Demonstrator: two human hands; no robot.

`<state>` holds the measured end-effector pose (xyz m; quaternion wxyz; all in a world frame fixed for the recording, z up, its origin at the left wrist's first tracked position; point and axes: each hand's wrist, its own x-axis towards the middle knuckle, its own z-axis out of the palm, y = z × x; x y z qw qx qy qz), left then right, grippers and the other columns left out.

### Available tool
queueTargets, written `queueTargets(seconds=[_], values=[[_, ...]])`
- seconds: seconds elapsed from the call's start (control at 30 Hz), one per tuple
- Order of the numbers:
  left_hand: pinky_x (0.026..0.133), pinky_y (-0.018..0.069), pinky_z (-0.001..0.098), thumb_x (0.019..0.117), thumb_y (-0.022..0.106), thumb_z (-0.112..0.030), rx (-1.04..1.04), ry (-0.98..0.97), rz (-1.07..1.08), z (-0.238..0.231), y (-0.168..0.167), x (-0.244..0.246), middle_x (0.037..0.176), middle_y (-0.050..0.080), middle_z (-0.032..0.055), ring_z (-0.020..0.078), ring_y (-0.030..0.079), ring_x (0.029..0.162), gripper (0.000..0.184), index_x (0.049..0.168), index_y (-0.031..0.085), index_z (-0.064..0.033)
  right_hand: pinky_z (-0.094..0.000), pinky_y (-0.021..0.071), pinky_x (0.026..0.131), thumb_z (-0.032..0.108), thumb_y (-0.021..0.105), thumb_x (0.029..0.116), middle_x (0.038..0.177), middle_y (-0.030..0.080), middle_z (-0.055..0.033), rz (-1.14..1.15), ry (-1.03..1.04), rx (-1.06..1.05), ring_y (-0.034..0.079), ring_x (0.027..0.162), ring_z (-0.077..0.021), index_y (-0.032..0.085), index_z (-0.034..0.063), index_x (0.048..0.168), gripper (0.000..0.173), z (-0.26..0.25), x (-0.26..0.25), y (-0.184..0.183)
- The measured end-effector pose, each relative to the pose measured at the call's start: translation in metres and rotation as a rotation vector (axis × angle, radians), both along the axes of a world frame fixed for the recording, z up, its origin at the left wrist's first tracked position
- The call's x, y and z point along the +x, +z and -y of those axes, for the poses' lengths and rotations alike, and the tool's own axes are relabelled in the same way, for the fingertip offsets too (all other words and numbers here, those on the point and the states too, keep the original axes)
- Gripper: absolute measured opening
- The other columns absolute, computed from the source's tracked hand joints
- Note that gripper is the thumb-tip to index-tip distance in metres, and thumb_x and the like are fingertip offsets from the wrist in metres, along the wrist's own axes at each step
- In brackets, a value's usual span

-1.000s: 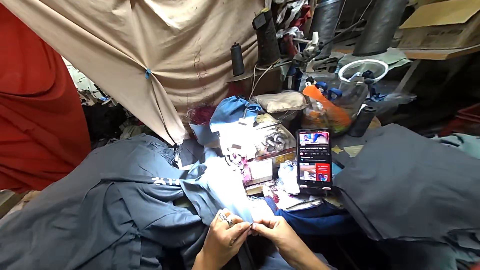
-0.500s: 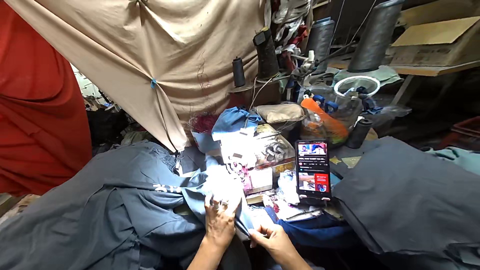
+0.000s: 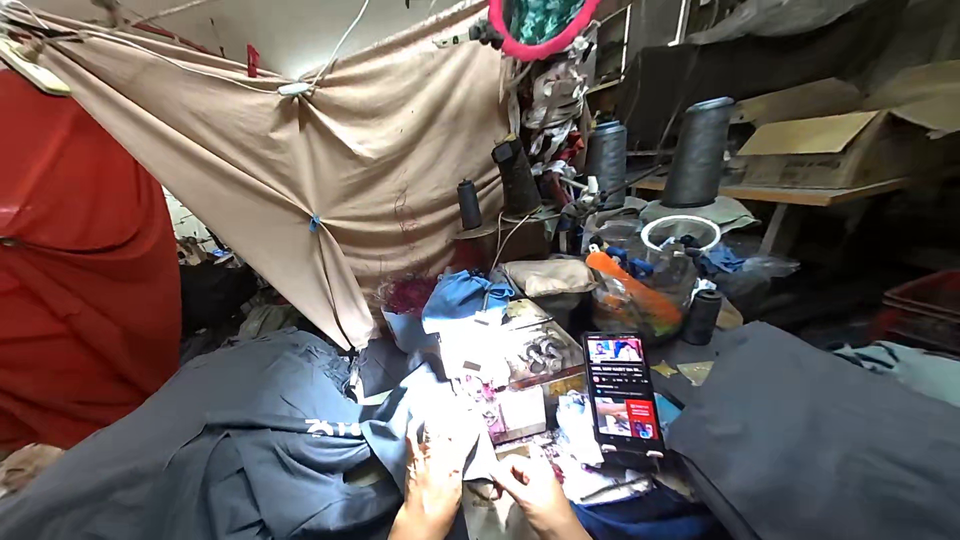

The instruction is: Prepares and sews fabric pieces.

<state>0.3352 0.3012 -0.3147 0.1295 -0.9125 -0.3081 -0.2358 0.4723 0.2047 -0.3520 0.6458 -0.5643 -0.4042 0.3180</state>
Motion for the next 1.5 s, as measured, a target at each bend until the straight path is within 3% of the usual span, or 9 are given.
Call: queueTargets(seconds=[0.4,0.53,0.73,0.9,1.13,1.2,1.3,1.43,1.5], values=[[0.102,0.0447,0.0651,0.0899,0.064,-0.005,0.069,-0.160,0.109,-0.026,-0.001,-0.004,0.132,0.071,0.0043,0.0357,0.065,0.124,0.041,0.124,0.076,-0.0249,-0.0320,0.0543,0.075,0.012,0.062,0.0992,0.079,0.069,-0.0064,0.035,0.014,-0.170,0.064,0.072,-0.0117,0.069,-0.0062,0.098,0.020,-0.034,0.013,0.024],[0.103,0.0480,0.0616,0.0904,0.065,-0.007,-0.013,-0.216,0.214,-0.034,0.004,0.002,0.119,0.075,0.0128,0.0387,0.068,0.117,0.026,0.110,0.080,-0.0134,-0.0230,0.0484,0.048,0.016,0.059,0.1041,0.064,0.058,-0.0021,-0.113,-0.017,-0.273,0.055,0.048,-0.0086,0.059,-0.0041,0.113,0.022,-0.058,0.017,0.037],[0.110,0.0435,0.0590,0.0945,0.059,-0.006,-0.206,-0.128,0.118,-0.035,0.012,0.010,0.128,0.069,0.0200,0.0418,0.061,0.125,0.029,0.118,0.076,-0.0064,-0.0221,0.0456,0.046,0.014,0.056,0.1050,0.060,0.056,-0.0014,-0.111,-0.049,-0.293,0.052,0.046,-0.0080,0.060,-0.0039,0.108,0.019,-0.062,0.014,0.033],[0.122,0.0247,0.0596,0.1021,0.049,-0.004,-0.421,0.059,-0.110,-0.035,0.033,0.023,0.151,0.051,0.0222,0.0427,0.041,0.145,0.042,0.142,0.060,-0.0050,-0.0217,0.0443,0.046,0.017,0.054,0.1065,0.059,0.056,-0.0003,-0.134,-0.041,-0.306,0.050,0.045,-0.0072,0.061,-0.0026,0.105,0.021,-0.062,0.013,0.031],[0.119,0.0297,0.0597,0.1007,0.052,-0.006,-0.371,0.055,-0.056,-0.037,0.030,0.025,0.147,0.055,0.0229,0.0435,0.045,0.142,0.039,0.138,0.063,-0.0034,-0.0217,0.0455,0.046,0.013,0.053,0.1061,0.061,0.057,-0.0008,-0.186,-0.004,-0.254,0.052,0.046,-0.0072,0.057,-0.0035,0.112,0.018,-0.058,0.012,0.028],[0.119,0.0305,0.0585,0.0991,0.054,-0.005,-0.353,0.055,-0.022,-0.033,0.028,0.022,0.147,0.056,0.0215,0.0423,0.045,0.142,0.039,0.136,0.065,-0.0046,-0.0242,0.0512,0.055,0.014,0.059,0.1030,0.070,0.063,-0.0033,-0.013,-0.070,-0.239,0.059,0.056,-0.0088,0.061,-0.0041,0.113,0.021,-0.058,0.013,0.023],[0.114,0.0399,0.0564,0.0932,0.060,-0.003,-0.261,-0.002,0.143,-0.019,0.021,0.008,0.137,0.063,0.0220,0.0415,0.055,0.134,0.035,0.126,0.071,-0.0020,-0.0482,0.0518,0.098,0.022,0.068,0.0965,0.112,0.070,-0.0226,0.340,-0.154,-0.273,0.068,0.105,-0.0319,0.067,-0.0065,0.123,0.039,-0.050,0.017,0.027],[0.093,0.0522,0.0600,0.0895,0.061,0.004,-0.229,-0.009,0.057,0.024,0.038,-0.017,0.115,0.072,0.0246,0.0453,0.067,0.111,0.030,0.115,0.075,-0.0009,-0.0477,0.0565,0.081,0.022,0.062,0.0960,0.089,0.072,-0.0190,0.605,-0.146,0.031,0.070,0.084,-0.0304,0.075,-0.0047,0.100,0.030,-0.037,0.014,0.020],[0.088,0.0537,0.0591,0.0889,0.060,0.004,-0.270,-0.041,0.032,0.041,0.043,-0.025,0.107,0.075,0.0214,0.0440,0.070,0.106,0.032,0.115,0.078,-0.0055,-0.0487,0.0542,0.094,0.017,0.059,0.0970,0.106,0.075,-0.0165,0.648,0.056,0.058,0.070,0.102,-0.0298,0.077,0.0038,0.112,0.027,-0.028,0.018,0.018]])
